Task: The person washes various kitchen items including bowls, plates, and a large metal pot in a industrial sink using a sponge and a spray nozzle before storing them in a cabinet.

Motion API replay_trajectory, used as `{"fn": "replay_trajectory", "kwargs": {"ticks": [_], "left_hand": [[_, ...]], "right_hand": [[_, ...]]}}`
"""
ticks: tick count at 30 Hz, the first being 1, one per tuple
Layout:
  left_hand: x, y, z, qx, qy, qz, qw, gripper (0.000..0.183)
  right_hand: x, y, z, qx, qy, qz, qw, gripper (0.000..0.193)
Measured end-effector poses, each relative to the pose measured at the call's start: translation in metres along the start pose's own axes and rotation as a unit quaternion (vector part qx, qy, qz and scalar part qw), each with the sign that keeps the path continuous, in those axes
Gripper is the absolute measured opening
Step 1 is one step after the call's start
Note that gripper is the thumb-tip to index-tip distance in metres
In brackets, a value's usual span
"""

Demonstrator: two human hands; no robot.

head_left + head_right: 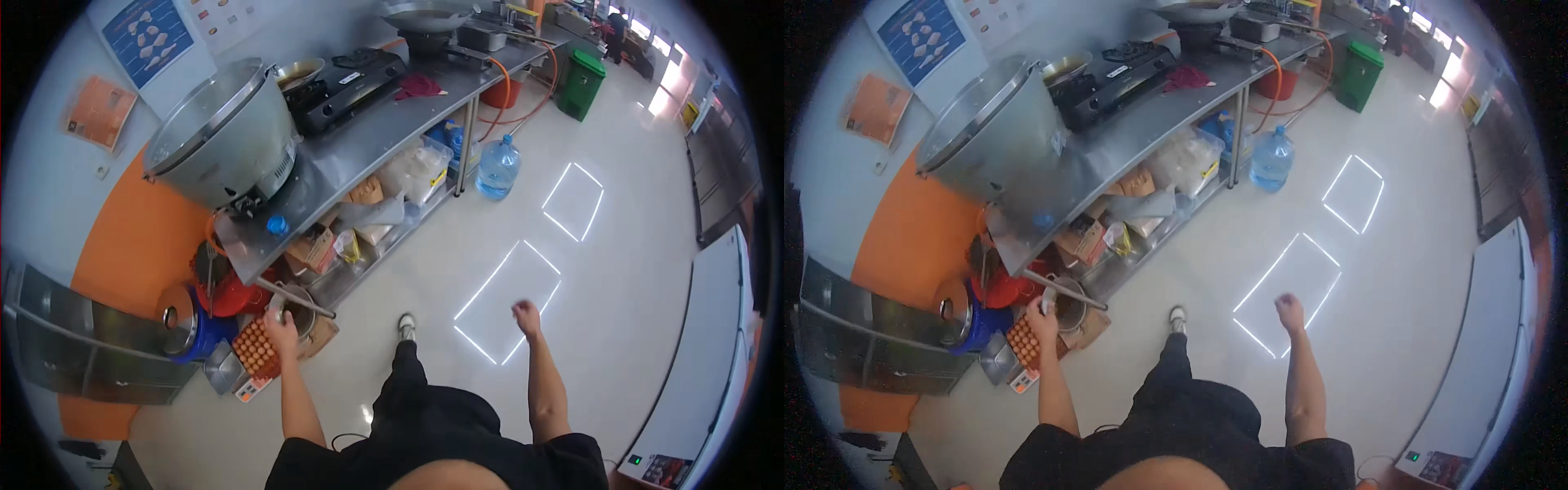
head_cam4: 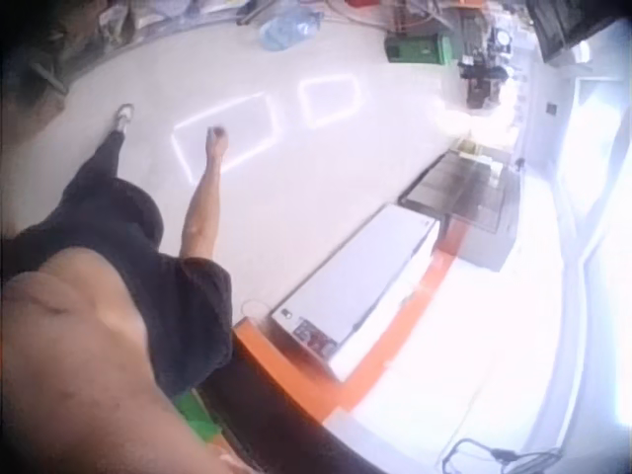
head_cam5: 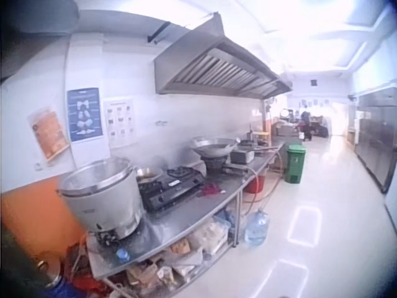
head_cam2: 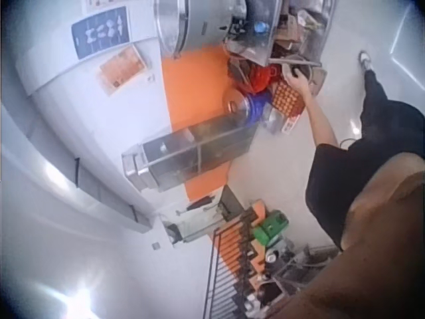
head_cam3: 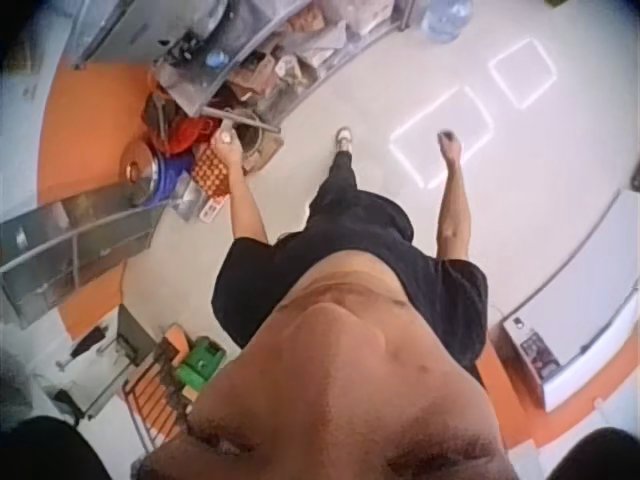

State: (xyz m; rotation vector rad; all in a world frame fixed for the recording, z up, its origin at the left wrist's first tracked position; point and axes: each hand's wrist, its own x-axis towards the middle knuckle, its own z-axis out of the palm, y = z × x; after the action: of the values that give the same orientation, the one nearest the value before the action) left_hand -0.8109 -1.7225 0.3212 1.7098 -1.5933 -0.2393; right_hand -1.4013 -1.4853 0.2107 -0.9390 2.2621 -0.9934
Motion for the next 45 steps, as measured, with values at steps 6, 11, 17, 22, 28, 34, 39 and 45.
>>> {"fn": "replay_trajectory", "kwargs": {"ticks": [6, 11, 17, 22, 28, 34, 39, 45], "left_hand": [[0.171, -0.033, 0.086, 0.106, 0.070, -0.082, 0.989, 0.086], [0.204, 0.001, 0.144, 0.185, 0.112, -0.064, 0.974, 0.051], [0.261, 0.118, 0.264, 0.121, 0.181, -0.038, 0.975, 0.029], [0.307, 0.247, 0.358, 0.052, 0.115, 0.013, 0.992, 0.010], [0.300, 0.325, 0.367, -0.074, 0.109, 0.049, 0.990, 0.011], [0.296, 0.344, 0.351, -0.112, 0.075, 0.076, 0.988, 0.014], [0.289, 0.333, 0.302, -0.113, 0.079, 0.050, 0.989, 0.016], [0.220, 0.299, 0.219, -0.056, 0.176, -0.003, 0.983, 0.018]], "right_hand": [[0.105, -0.111, 0.047, 0.129, -0.088, 0.025, 0.987, 0.028], [0.032, 0.006, 0.056, -0.066, -0.082, 0.279, 0.955, 0.027], [-0.070, 0.096, 0.046, 0.026, -0.003, 0.531, 0.847, 0.016], [0.033, 0.123, 0.008, -0.177, -0.206, 0.332, 0.903, 0.017], [0.345, 0.116, -0.078, 0.074, -0.059, 0.236, 0.967, 0.014], [0.548, -0.265, -0.036, 0.143, -0.164, -0.025, 0.976, 0.021], [0.483, -0.482, 0.125, 0.257, -0.524, -0.160, 0.796, 0.033], [0.361, -0.552, 0.256, 0.223, -0.803, -0.109, 0.542, 0.051]]}}
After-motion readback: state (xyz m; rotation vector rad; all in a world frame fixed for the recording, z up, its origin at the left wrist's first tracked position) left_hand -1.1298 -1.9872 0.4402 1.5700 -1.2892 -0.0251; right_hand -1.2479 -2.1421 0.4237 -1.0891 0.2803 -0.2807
